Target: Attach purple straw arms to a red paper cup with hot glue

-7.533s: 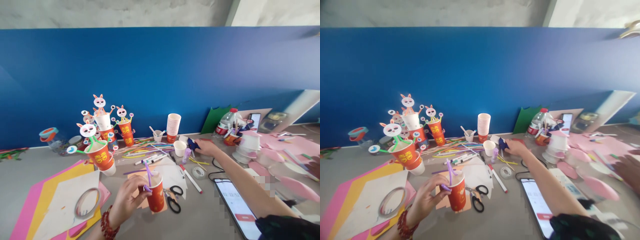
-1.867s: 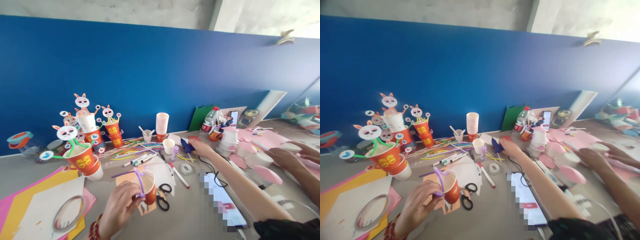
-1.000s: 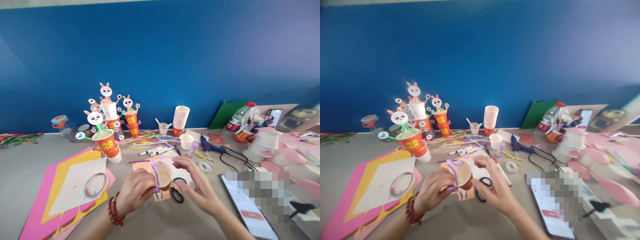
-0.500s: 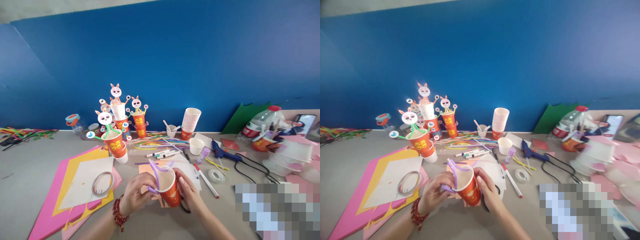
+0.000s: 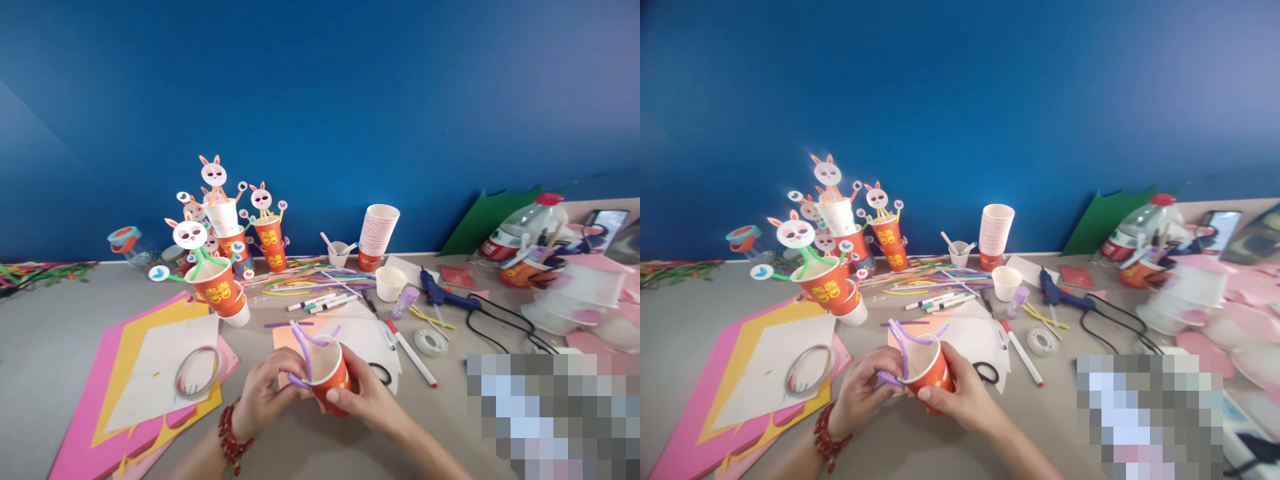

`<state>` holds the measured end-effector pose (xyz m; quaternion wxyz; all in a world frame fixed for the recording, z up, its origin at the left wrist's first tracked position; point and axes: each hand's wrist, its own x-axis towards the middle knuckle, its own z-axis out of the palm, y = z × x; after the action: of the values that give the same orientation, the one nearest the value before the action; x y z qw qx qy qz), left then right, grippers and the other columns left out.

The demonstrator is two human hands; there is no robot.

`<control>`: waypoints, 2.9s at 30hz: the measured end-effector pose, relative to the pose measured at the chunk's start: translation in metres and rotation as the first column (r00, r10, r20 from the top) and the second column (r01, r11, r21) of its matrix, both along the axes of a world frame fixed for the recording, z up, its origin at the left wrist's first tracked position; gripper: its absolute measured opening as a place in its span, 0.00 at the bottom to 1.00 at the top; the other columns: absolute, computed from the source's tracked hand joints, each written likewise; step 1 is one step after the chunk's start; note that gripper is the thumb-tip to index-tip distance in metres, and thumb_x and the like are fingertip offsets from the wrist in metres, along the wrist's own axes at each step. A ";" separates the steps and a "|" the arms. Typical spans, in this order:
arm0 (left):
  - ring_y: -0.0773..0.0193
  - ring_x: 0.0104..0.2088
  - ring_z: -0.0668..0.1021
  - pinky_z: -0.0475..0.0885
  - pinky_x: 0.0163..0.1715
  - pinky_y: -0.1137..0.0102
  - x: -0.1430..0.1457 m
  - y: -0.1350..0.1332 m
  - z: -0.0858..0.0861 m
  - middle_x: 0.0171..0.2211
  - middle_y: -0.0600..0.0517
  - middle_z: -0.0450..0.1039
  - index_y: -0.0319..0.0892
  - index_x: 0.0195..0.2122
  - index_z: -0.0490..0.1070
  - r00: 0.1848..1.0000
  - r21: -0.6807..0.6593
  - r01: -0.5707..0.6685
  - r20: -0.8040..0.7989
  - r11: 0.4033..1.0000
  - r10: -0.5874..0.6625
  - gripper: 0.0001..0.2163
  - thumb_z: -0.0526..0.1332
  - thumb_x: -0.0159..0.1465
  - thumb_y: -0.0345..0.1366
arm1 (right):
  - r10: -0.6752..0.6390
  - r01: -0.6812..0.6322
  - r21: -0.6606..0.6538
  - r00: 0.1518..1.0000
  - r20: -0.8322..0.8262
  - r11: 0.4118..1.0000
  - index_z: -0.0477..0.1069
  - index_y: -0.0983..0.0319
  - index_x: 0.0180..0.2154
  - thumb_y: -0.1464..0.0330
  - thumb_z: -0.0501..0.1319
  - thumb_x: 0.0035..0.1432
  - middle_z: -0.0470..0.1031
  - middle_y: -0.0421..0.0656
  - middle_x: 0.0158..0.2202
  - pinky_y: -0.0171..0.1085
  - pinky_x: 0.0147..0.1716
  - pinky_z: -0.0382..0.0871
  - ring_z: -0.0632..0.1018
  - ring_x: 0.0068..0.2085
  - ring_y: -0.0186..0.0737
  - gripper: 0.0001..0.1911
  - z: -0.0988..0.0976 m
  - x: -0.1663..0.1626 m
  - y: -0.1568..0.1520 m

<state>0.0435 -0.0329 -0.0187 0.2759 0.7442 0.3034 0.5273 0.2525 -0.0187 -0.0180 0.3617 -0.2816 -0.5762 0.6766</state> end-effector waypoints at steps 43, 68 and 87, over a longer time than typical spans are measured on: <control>0.72 0.25 0.70 0.67 0.25 0.77 0.007 0.000 -0.017 0.30 0.53 0.66 0.40 0.33 0.69 0.883 -0.460 0.335 0.457 0.822 -0.105 0.07 0.66 0.62 0.34 | -0.045 -0.090 -0.471 0.962 -0.269 0.877 0.76 0.63 0.45 0.56 0.76 0.43 0.79 0.43 0.37 0.34 0.41 0.68 0.78 0.38 0.38 0.29 -0.020 0.000 -0.004; 0.65 0.32 0.75 0.70 0.34 0.73 0.003 0.004 -0.012 0.30 0.50 0.72 0.40 0.34 0.73 0.964 -0.238 0.117 0.259 0.964 -0.053 0.07 0.66 0.62 0.38 | -0.403 0.064 0.569 0.769 0.495 0.820 0.68 0.62 0.23 0.50 0.57 0.61 0.67 0.40 0.19 0.35 0.23 0.54 0.65 0.22 0.35 0.25 0.005 0.022 0.008; 0.63 0.34 0.77 0.73 0.36 0.69 0.007 -0.001 -0.011 0.31 0.48 0.76 0.41 0.36 0.72 0.997 -0.172 0.072 0.037 0.982 -0.066 0.05 0.66 0.63 0.35 | -0.546 0.017 0.955 0.823 0.155 0.296 0.71 0.59 0.47 0.74 0.61 0.56 0.78 0.47 0.44 0.51 0.55 0.67 0.76 0.48 0.48 0.16 0.010 0.006 -0.011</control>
<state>0.0506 -0.0335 -0.0295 0.3624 0.7190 0.3178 0.5007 0.2582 -0.0293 -0.0083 0.4262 -0.2766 -0.8590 0.0638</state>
